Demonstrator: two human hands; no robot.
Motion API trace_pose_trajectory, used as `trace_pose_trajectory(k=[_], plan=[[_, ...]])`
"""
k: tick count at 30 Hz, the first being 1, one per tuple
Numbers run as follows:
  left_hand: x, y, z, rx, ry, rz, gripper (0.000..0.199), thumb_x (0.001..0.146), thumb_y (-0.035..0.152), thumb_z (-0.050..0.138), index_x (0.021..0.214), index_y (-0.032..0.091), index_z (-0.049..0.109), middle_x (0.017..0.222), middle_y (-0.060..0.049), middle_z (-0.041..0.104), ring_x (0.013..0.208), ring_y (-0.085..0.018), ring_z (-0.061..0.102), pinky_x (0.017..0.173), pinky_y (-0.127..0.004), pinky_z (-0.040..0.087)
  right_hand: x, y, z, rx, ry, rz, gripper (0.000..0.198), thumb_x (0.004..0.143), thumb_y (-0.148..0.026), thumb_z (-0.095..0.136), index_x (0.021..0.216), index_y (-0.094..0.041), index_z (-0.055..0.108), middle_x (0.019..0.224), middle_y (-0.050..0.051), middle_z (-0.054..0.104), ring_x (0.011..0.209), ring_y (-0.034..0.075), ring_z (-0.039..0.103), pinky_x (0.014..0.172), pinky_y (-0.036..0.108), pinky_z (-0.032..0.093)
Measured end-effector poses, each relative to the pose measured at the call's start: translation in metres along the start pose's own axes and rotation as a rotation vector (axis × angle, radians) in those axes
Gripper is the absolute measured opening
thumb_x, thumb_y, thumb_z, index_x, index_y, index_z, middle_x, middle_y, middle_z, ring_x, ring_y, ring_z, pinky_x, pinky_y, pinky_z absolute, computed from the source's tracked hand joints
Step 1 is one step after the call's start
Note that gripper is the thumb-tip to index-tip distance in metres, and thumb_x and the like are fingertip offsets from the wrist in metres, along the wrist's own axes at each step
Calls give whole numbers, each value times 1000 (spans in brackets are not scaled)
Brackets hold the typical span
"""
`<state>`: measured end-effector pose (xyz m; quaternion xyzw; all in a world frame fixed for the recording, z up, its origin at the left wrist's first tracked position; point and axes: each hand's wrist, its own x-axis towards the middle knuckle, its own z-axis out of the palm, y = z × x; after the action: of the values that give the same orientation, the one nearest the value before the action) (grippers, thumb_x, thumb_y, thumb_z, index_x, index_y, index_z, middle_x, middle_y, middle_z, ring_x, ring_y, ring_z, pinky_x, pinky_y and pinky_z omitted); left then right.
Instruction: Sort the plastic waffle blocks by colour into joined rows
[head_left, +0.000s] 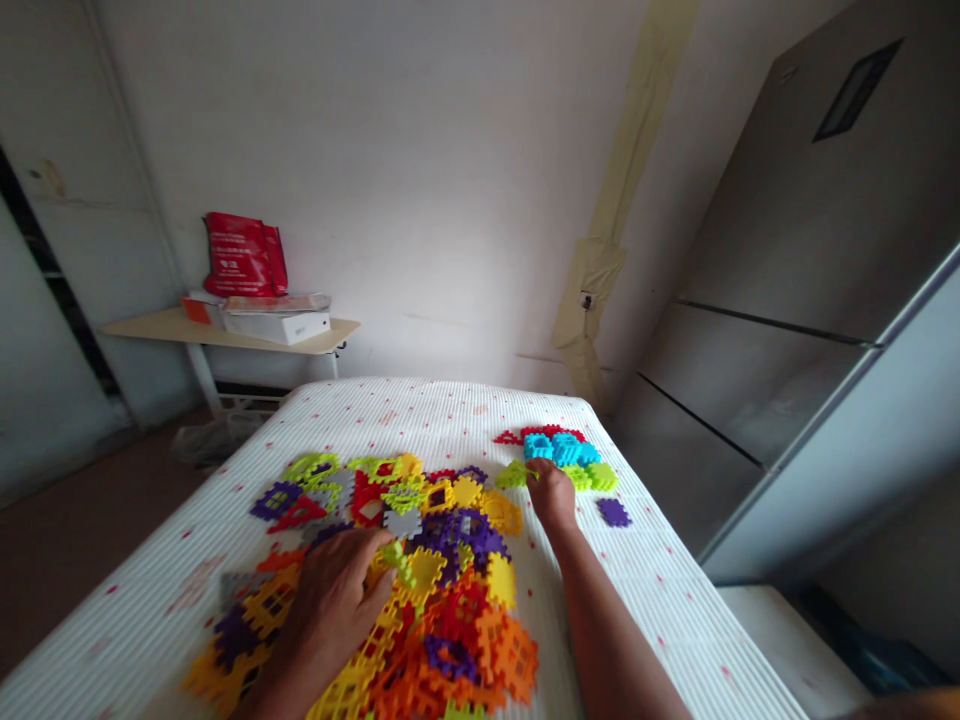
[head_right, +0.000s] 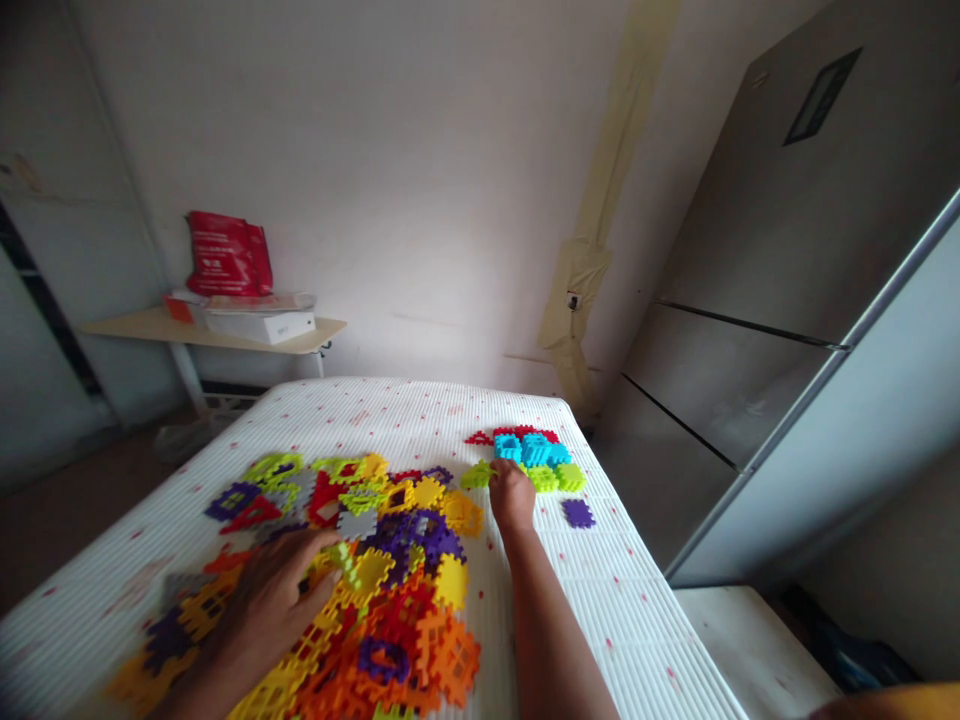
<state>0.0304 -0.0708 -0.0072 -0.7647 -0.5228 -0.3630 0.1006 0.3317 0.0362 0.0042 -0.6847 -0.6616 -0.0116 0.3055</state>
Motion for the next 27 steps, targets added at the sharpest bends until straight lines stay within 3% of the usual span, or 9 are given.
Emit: trace_pose_trajectory(k=[10, 15, 21, 27], plan=[[-1, 0, -2, -43, 12, -1, 10, 79, 20, 48, 77, 25, 57, 76, 1, 66, 75, -19, 61, 73, -34, 42, 1, 4, 13, -46, -8, -10, 24, 83, -14, 49, 97, -21, 67, 97, 3, 68, 83, 13, 62, 67, 19, 39], [0, 0, -2, -4, 6, 15, 24, 74, 14, 49, 92, 27, 61, 86, 2, 69, 81, -19, 61, 79, -34, 42, 1, 3, 14, -65, -13, -6, 24, 84, -15, 48, 98, -21, 67, 97, 4, 68, 82, 13, 62, 67, 18, 38], [4, 4, -6, 17, 9, 49, 16, 75, 16, 51, 80, 27, 62, 83, 2, 68, 79, -18, 61, 77, -33, 42, 0, 0, 11, -97, -32, -7, 25, 87, -16, 44, 96, -20, 67, 92, 5, 67, 80, 13, 62, 65, 19, 38], [6, 7, -14, 0, 88, 61, 13, 81, 22, 52, 88, 26, 62, 90, -1, 67, 85, -20, 60, 82, -37, 42, -1, -2, 10, -125, -39, -6, 24, 87, -15, 44, 94, -19, 67, 89, 6, 67, 78, 13, 61, 63, 19, 38]])
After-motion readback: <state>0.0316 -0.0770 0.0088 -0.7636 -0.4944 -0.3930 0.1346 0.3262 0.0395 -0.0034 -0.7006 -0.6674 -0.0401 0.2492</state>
